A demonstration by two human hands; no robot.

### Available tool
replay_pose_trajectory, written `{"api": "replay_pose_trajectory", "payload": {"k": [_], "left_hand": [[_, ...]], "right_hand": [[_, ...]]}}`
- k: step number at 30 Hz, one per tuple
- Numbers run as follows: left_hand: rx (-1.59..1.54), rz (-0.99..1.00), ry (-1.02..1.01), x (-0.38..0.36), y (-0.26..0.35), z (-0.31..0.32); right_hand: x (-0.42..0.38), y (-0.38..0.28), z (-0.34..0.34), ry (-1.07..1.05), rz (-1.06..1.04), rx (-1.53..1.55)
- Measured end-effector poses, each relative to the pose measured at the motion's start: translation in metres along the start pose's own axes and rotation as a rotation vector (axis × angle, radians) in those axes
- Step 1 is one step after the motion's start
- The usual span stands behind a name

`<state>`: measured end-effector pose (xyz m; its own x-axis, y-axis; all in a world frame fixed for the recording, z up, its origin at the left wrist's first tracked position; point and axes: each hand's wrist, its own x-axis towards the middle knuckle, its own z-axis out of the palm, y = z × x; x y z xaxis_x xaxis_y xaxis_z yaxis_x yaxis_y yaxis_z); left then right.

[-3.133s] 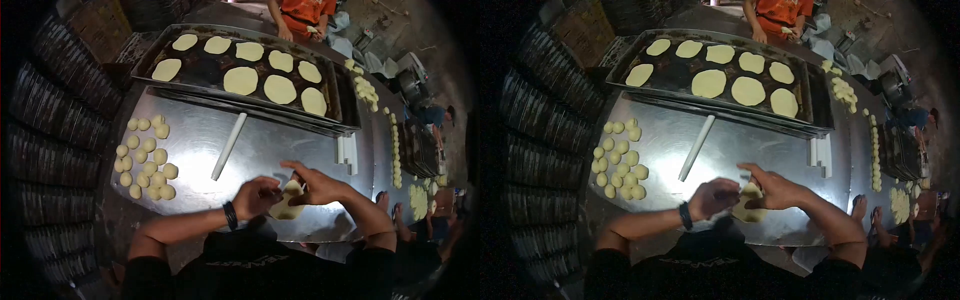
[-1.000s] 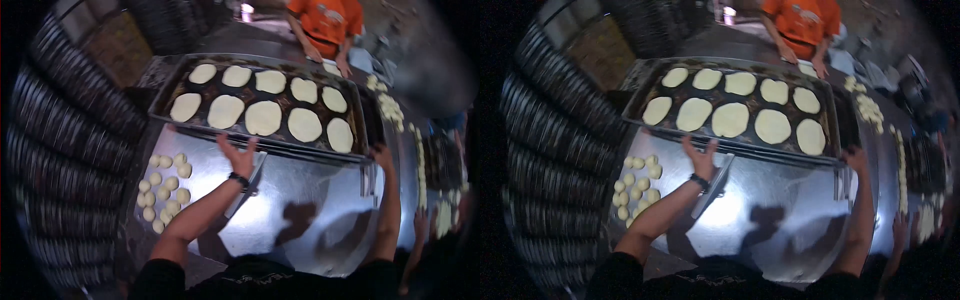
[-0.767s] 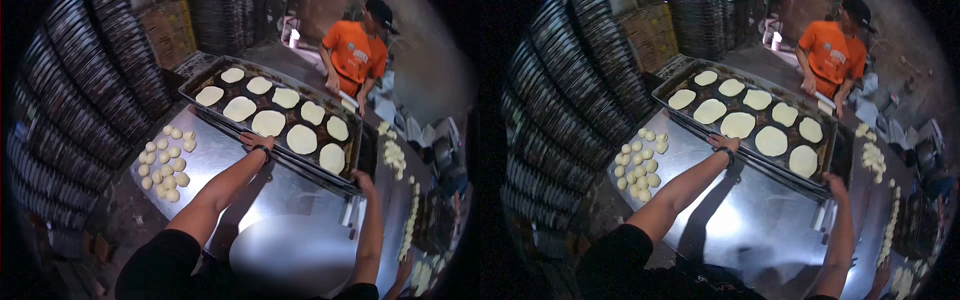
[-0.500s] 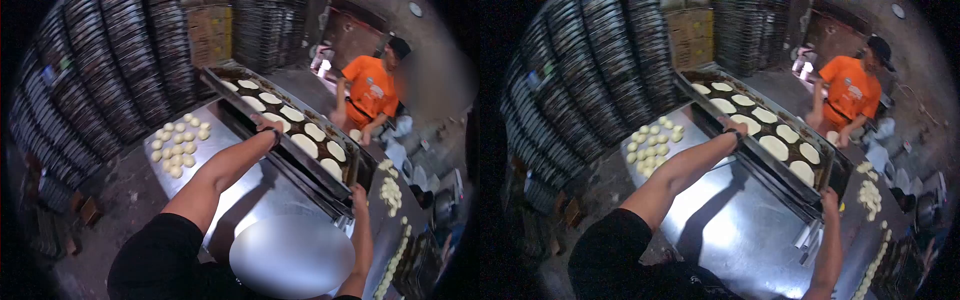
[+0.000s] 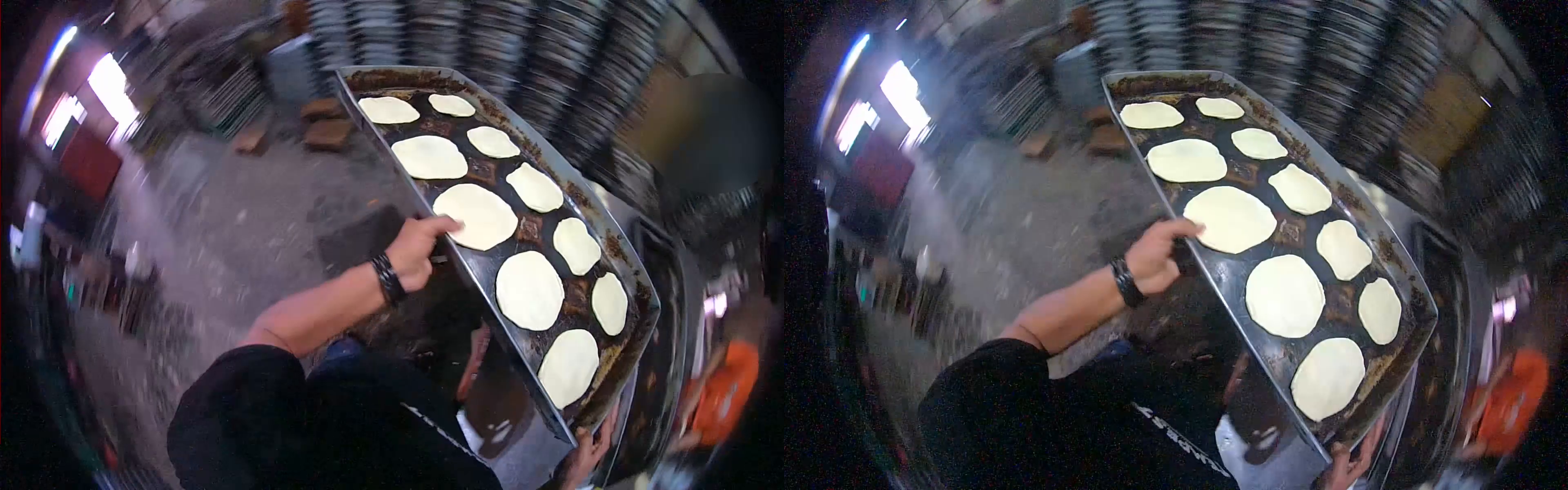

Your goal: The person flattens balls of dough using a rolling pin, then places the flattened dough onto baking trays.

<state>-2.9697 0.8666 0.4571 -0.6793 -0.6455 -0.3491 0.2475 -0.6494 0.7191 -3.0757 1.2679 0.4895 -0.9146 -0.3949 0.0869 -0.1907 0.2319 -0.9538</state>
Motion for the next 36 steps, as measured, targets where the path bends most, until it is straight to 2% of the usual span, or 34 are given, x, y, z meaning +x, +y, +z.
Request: {"api": "replay_pose_trajectory", "payload": {"k": [1, 2, 3, 5, 6, 7, 10, 11, 13, 14, 16, 18, 19, 20, 21, 22, 23, 24, 26, 27, 28, 30, 31, 32, 33, 34, 35, 36], "left_hand": [[-0.118, -0.101, 0.019, -0.035, 0.0, 0.004], [-0.128, -0.041, 0.044, -0.071, -0.01, 0.009], [-0.165, -0.054, 0.115, -0.106, -0.024, 0.009], [-0.213, -0.075, 0.241, -0.183, -0.056, 0.014], [-0.181, -0.07, 0.23, -0.178, -0.039, 0.033], [-0.25, -0.039, 0.364, -0.202, -0.041, 0.047], [-0.357, -0.018, 0.502, -0.256, -0.082, 0.057], [-0.421, -0.014, 0.571, -0.267, -0.089, 0.068], [-0.53, 0.014, 0.678, -0.281, -0.107, 0.082], [-0.623, -0.003, 0.877, -0.291, -0.115, 0.09], [-0.764, 0.026, 0.979, -0.305, -0.151, 0.094], [-0.79, 0.059, 1.169, -0.308, -0.188, 0.102], [-0.818, 0.119, 1.169, -0.301, -0.231, 0.084], [-0.912, 0.116, 1.16, -0.288, -0.176, 0.016], [-0.959, 0.05, 1.173, -0.339, -0.115, -0.029], [-1.025, 0.025, 1.159, -0.369, -0.093, -0.062], [-1.146, 0.02, 1.236, -0.356, -0.079, -0.16], [-1.231, 0.122, 1.214, -0.33, -0.067, -0.18], [-1.377, 0.298, 1.161, -0.354, -0.134, -0.182], [-1.37, 0.3, 1.25, -0.383, -0.147, -0.184], [-1.391, 0.279, 1.324, -0.385, -0.125, -0.195], [-1.466, 0.272, 1.529, -0.386, -0.075, -0.214], [-1.497, 0.299, 1.524, -0.394, -0.094, -0.237], [-1.528, 0.336, 1.508, -0.394, -0.106, -0.265], [-1.583, 0.408, 1.575, -0.392, -0.061, -0.264], [-1.662, 0.477, 1.637, -0.385, -0.016, -0.25], [-1.766, 0.402, 1.671, -0.38, -0.005, -0.267], [-1.876, 0.329, 1.702, -0.381, 0.0, -0.283]], "right_hand": [[0.011, 0.014, -0.045, -0.085, -0.072, -0.184], [0.027, 0.028, -0.091, -0.16, -0.164, -0.36], [0.033, -0.042, -0.084, -0.309, -0.188, -0.42], [0.059, -0.045, -0.133, -0.412, -0.109, -0.27], [0.091, -0.056, -0.137, -0.393, -0.087, -0.169], [0.127, -0.069, -0.131, -0.516, -0.121, -0.129], [0.208, -0.084, -0.12, -0.89, -0.406, -0.304], [0.258, -0.074, -0.109, -1.004, -0.191, -0.12], [0.286, -0.071, -0.086, -0.968, 0.131, 0.109], [0.278, -0.072, -0.074, -0.867, 0.267, 0.151], [0.35, 0.041, -0.058, -0.829, 0.298, -0.036], [0.351, 0.113, -0.022, -0.866, 0.196, -0.329], [0.341, 0.145, 0.009, -0.949, 0.107, -0.484], [0.318, 0.11, 0.076, -1.048, 0.038, -0.633], [0.274, 0.089, 0.126, -1.16, 0.005, -0.782], [0.245, 0.076, 0.174, -1.254, -0.04, -0.875], [0.22, 0.069, 0.224, -1.342, -0.057, -0.993], [0.225, 0.079, 0.25, -1.421, -0.083, -1.068], [0.231, 0.102, 0.261, -1.468, -0.131, -1.185], [0.242, 0.121, 0.268, -1.45, -0.14, -1.233], [0.265, 0.123, 0.293, -1.423, -0.153, -1.297], [0.31, 0.112, 0.377, -1.334, -0.199, -1.387], [0.338, 0.112, 0.43, -1.293, -0.269, -1.401], [0.363, 0.105, 0.497, -1.241, -0.413, -1.362], [0.389, 0.102, 0.58, -1.204, -0.633, -1.266], [0.359, 0.014, 0.679, -1.262, -1.175, -1.21], [0.293, -0.082, 0.772, -1.2, -0.669, -0.924], [0.245, -0.155, 0.85, -1.224, -1.067, -0.718]]}}
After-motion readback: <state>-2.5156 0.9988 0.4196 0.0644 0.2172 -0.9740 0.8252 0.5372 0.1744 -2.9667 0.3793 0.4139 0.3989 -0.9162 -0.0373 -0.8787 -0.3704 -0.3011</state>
